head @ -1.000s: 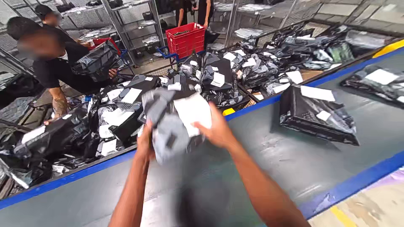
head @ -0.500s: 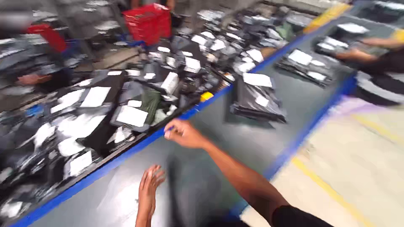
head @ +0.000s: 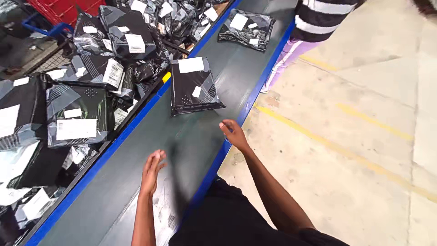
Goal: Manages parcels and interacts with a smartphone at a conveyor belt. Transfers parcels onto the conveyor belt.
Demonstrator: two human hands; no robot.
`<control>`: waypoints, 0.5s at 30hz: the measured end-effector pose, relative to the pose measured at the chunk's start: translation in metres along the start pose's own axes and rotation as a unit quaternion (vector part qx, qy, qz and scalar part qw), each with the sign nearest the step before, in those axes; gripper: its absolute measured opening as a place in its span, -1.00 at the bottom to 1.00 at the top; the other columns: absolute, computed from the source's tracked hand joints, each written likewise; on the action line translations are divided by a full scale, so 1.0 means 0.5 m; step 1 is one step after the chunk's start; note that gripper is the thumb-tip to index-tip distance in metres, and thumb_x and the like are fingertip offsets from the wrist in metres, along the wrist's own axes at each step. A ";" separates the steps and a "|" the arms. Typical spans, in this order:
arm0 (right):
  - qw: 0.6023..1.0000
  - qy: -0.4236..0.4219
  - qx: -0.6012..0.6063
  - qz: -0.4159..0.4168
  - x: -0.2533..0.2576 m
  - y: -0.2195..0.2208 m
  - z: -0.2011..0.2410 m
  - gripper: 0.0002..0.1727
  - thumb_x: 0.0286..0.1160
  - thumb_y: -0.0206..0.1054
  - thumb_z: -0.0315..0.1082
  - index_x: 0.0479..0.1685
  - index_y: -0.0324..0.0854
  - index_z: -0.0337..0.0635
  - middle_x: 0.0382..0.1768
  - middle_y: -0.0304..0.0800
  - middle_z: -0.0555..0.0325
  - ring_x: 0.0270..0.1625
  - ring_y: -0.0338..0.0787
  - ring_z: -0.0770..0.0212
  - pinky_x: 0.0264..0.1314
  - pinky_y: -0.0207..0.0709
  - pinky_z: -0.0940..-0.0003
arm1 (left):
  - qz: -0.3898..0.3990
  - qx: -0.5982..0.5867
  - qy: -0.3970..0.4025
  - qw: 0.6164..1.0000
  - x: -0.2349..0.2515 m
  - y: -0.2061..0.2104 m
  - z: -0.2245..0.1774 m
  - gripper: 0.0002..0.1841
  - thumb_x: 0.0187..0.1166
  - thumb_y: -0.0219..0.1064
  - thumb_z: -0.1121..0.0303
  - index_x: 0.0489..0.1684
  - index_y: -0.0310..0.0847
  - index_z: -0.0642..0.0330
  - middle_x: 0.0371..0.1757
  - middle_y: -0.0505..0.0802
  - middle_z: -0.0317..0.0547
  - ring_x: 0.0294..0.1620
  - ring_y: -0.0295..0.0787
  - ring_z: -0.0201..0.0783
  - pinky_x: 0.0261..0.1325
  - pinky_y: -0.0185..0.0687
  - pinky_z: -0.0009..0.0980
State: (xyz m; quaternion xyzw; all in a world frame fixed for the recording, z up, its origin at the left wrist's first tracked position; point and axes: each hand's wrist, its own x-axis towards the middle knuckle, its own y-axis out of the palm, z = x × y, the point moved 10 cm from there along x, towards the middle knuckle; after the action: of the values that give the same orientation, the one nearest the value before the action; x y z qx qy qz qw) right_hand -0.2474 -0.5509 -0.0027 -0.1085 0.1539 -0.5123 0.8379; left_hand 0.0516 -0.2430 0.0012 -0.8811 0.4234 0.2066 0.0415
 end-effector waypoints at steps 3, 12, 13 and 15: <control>0.999 -0.003 0.007 -0.046 0.113 0.024 0.023 -0.06 0.48 0.39 0.24 0.65 0.34 -0.34 0.54 0.56 -0.23 0.53 0.64 0.02 0.59 0.54 0.08 | -0.019 0.097 0.038 0.994 0.144 0.037 -0.086 -0.24 0.69 0.27 -0.08 0.72 0.24 0.28 0.66 0.51 0.14 0.60 0.53 -0.01 0.53 0.61 0.02; 0.997 0.024 -0.013 0.069 0.007 0.269 0.024 -0.16 0.65 0.21 0.24 0.74 0.32 -0.18 0.61 0.51 -0.17 0.68 0.47 0.01 0.75 0.28 -0.10 | -0.124 0.146 0.038 0.981 0.184 0.000 0.001 -0.02 0.46 0.38 -0.30 0.74 0.23 0.28 0.67 0.49 0.24 0.69 0.42 0.03 0.71 0.38 0.06; 0.996 0.025 -0.003 0.089 -0.045 0.258 0.019 -0.17 0.64 0.24 0.21 0.76 0.30 -0.15 0.64 0.48 -0.12 0.69 0.46 0.06 0.76 0.29 -0.06 | -0.125 0.116 0.043 0.984 0.125 -0.011 0.022 -0.06 0.47 0.40 -0.26 0.69 0.27 0.31 0.63 0.51 0.25 0.65 0.46 0.02 0.67 0.42 0.04; 0.991 0.006 0.010 0.136 -0.149 0.235 0.017 -0.30 0.60 0.32 0.13 0.60 0.49 -0.13 0.45 0.69 0.00 0.48 0.66 0.20 0.57 0.53 0.05 | -0.140 0.029 0.057 0.988 -0.014 -0.053 0.076 -0.40 0.53 0.42 -0.11 0.21 0.57 0.28 0.29 0.73 0.09 0.33 0.67 -0.10 0.43 0.63 -0.05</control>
State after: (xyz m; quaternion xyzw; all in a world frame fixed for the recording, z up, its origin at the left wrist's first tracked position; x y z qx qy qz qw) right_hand -0.1791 -0.4312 -0.0238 -0.0754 0.1675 -0.3961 0.8996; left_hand 0.0555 -0.2115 -0.0334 -0.9405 0.3034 0.1353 0.0715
